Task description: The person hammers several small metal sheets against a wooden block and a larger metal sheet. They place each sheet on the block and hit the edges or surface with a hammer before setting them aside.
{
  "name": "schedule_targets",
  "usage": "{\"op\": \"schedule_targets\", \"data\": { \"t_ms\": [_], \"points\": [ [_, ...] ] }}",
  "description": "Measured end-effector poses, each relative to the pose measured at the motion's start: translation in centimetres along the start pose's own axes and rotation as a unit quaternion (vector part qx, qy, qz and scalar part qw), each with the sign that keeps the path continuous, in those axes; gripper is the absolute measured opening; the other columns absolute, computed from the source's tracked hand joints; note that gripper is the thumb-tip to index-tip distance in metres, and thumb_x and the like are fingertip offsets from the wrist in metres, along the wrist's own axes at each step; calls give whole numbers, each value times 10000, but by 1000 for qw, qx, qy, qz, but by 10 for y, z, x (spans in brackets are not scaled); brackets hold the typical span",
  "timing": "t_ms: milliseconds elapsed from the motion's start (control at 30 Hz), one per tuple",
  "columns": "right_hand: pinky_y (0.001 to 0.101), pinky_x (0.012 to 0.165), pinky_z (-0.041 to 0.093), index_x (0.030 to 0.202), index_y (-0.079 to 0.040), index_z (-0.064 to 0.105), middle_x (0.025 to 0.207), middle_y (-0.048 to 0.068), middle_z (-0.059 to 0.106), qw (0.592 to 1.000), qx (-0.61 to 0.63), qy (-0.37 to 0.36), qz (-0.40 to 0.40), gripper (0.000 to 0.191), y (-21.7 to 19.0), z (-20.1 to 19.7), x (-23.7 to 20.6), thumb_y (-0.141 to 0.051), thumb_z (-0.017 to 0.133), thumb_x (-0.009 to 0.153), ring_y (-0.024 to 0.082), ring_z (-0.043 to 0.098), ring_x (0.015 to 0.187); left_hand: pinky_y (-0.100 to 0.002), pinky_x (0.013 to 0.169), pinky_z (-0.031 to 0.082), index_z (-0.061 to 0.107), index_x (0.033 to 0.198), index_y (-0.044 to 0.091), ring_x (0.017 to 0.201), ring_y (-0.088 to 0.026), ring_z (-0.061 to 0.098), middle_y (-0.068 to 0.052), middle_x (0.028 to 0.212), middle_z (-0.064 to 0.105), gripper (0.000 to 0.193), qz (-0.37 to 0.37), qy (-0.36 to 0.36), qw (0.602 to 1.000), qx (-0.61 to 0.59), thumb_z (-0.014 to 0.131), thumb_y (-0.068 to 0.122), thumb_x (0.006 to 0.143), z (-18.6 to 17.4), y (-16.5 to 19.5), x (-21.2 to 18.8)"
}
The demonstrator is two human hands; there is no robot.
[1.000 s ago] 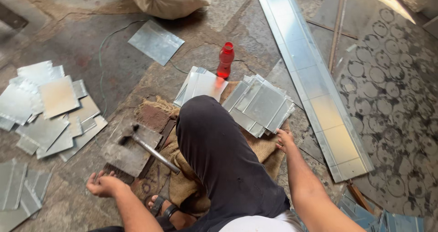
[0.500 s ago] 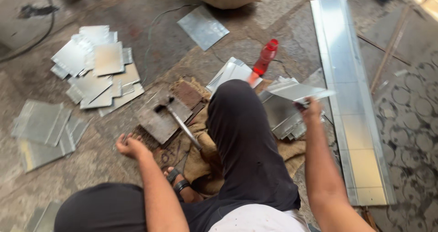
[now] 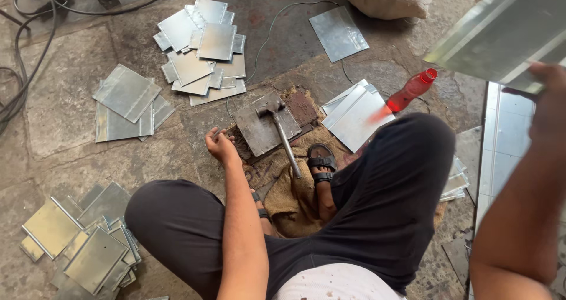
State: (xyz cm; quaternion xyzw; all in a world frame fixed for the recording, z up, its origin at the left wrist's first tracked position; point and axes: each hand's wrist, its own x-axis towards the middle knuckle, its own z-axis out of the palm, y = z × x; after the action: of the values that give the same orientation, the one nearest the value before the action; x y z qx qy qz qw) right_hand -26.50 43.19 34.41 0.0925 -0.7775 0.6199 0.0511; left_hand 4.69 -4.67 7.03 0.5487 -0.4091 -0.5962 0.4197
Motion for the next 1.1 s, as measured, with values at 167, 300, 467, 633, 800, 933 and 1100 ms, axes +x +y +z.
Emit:
{"op": "schedule_targets", "data": {
  "t_ms": [167,300,467,633,800,933,1100],
  "points": [
    [257,616,431,990,-37,688,855,4,617,990,-13,-131,-46,105,39,136,13,-86,762,932,86,552,724,-244,613,568,601,1204,89,738,-119,677,-77,1077,710,277,76,-7,991,107,474,42,962,10,7,-10],
    [366,668,640,1066,58,656,980,178,660,964,61,-228,124,223,90,275,-44,-147,680,984,252,707,803,-308,645,572,640,1190,69,769,-168,674,-88,1039,722,246,190,-42,966,170,506,89,984,26,10,-17],
    [420,674,676,1229,48,561,1103,164,696,864,183,-354,309,320,112,360,-144,-156,573,983,282,745,899,-346,809,608,682,1207,74,923,-207,733,-89,1116,749,260,278,-96,924,246,535,134,1000,37,1,-26],
    [393,655,661,1241,-49,613,1074,186,711,846,-18,-453,280,337,117,366,-175,-269,594,987,287,749,750,-544,1089,440,689,1238,139,1217,-292,639,-88,1294,706,269,302,-202,840,403,577,251,1022,36,-29,-37],
    [412,735,577,1068,-35,740,923,191,797,795,-350,-493,44,496,129,352,-160,-484,530,1048,280,754,792,-619,1149,302,595,1410,238,1327,-337,523,-91,1476,546,445,326,-201,789,480,610,350,980,33,-55,-48],
    [407,708,604,1028,31,696,869,210,750,782,-302,-509,196,639,147,341,-167,-526,388,1088,297,738,769,-587,1187,301,569,1439,260,1302,-313,549,-78,1440,547,434,328,-165,806,465,571,370,1019,37,-62,-49],
    [358,580,539,1044,-4,640,731,117,643,762,-11,-483,431,614,171,340,-216,-519,308,1082,215,604,602,-571,1189,295,572,1430,276,1309,-312,530,-84,1402,551,409,318,-133,816,465,532,378,1036,45,-65,-50]
  ]
}}
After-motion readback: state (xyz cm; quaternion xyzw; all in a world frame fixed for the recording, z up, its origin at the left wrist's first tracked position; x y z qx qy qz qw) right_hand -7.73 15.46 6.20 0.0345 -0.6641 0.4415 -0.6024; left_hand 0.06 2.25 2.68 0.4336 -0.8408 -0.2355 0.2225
